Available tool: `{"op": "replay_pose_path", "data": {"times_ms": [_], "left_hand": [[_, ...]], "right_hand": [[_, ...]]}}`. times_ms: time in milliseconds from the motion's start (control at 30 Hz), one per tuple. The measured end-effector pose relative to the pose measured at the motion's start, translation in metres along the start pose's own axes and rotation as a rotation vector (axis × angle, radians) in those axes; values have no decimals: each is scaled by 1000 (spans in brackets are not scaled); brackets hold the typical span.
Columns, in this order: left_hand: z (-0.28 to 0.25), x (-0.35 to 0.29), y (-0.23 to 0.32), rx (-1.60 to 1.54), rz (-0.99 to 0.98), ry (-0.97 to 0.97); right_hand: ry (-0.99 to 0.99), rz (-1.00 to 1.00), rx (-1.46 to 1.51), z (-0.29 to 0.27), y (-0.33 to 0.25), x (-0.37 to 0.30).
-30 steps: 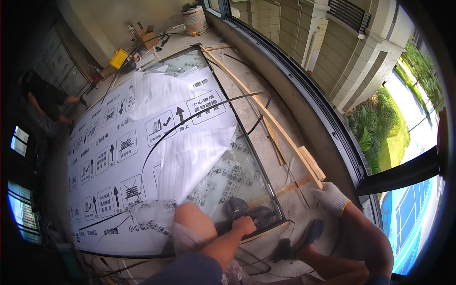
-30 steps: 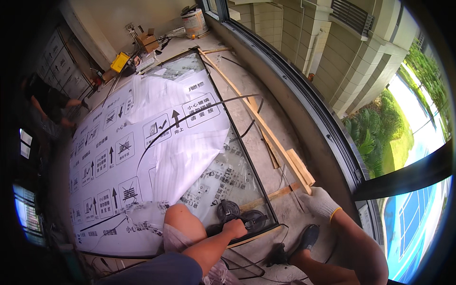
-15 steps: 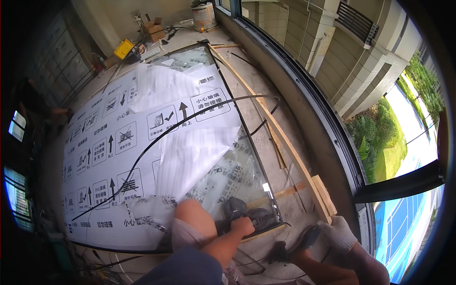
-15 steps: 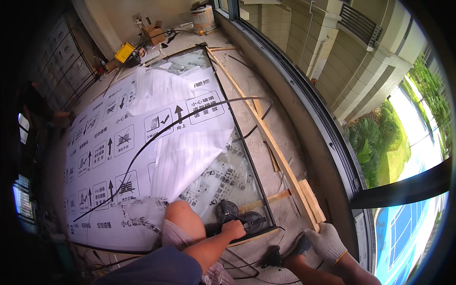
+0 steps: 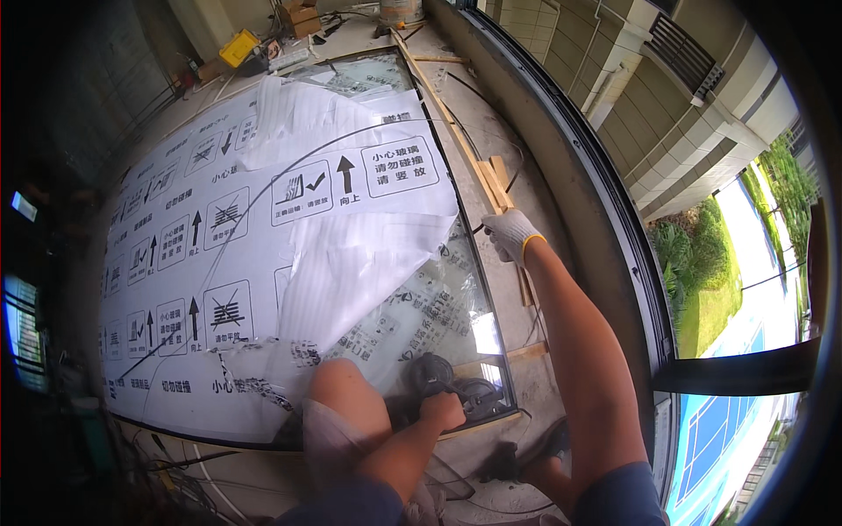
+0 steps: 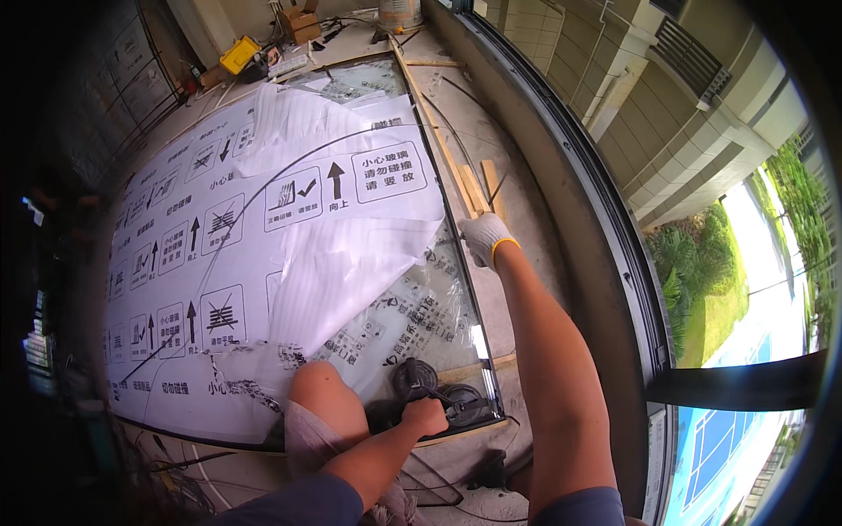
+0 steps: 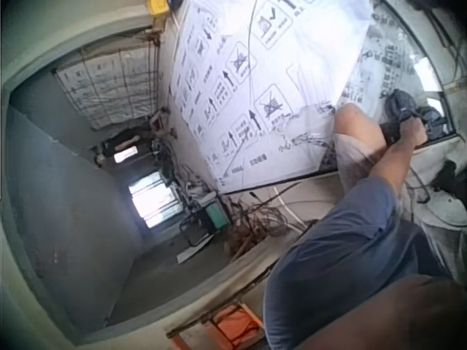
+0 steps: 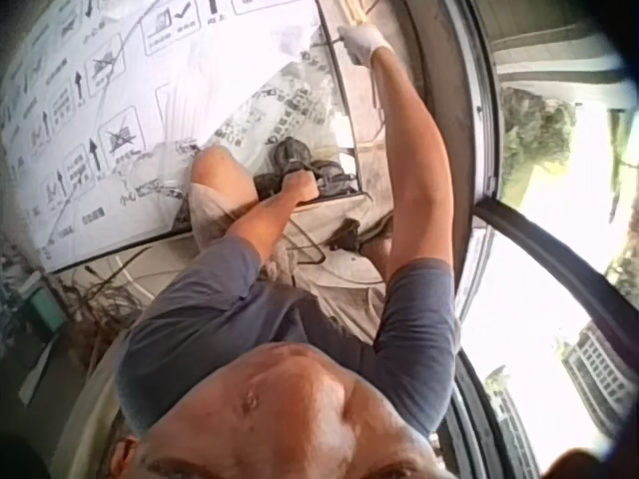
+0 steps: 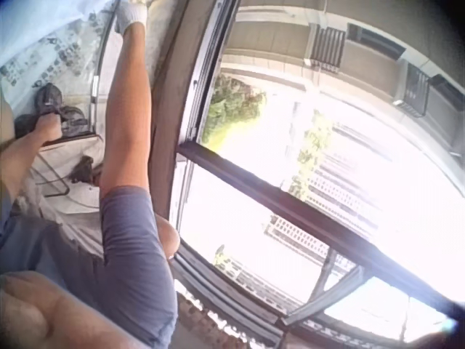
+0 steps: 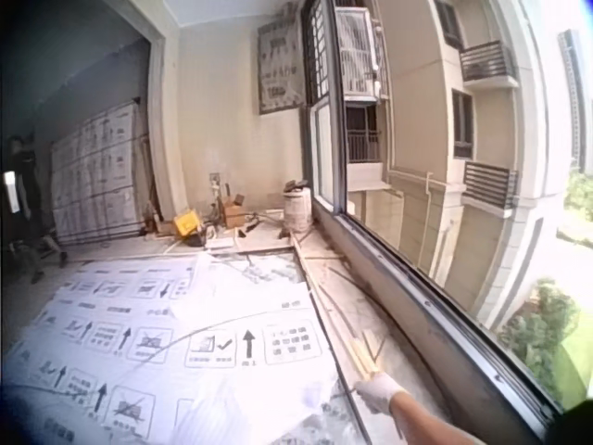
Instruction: Installing and securing a large glass window pane into a frame.
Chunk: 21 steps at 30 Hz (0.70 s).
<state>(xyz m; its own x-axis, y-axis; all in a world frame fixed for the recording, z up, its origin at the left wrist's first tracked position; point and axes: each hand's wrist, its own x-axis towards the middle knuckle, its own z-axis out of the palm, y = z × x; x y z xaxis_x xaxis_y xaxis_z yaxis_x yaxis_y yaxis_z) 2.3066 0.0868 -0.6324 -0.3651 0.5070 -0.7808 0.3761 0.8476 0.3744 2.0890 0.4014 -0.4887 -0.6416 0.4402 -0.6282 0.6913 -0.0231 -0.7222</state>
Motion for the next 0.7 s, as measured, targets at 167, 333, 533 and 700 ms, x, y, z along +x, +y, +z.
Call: {"op": "replay_pose_path", "data": {"times_ms": [167, 333, 533, 700], "left_hand": [[1, 1, -2, -19, 12, 48], [-1, -2, -1, 2, 17, 26], [-5, 1, 7, 40, -24, -27], [-6, 5, 11, 78, -87, -92]], "right_hand": [[109, 8, -44, -95, 96, -106], [182, 282, -181, -166, 212, -250], [191, 434, -274, -233, 257, -370], [418, 254, -490, -253, 299, -415]]}}
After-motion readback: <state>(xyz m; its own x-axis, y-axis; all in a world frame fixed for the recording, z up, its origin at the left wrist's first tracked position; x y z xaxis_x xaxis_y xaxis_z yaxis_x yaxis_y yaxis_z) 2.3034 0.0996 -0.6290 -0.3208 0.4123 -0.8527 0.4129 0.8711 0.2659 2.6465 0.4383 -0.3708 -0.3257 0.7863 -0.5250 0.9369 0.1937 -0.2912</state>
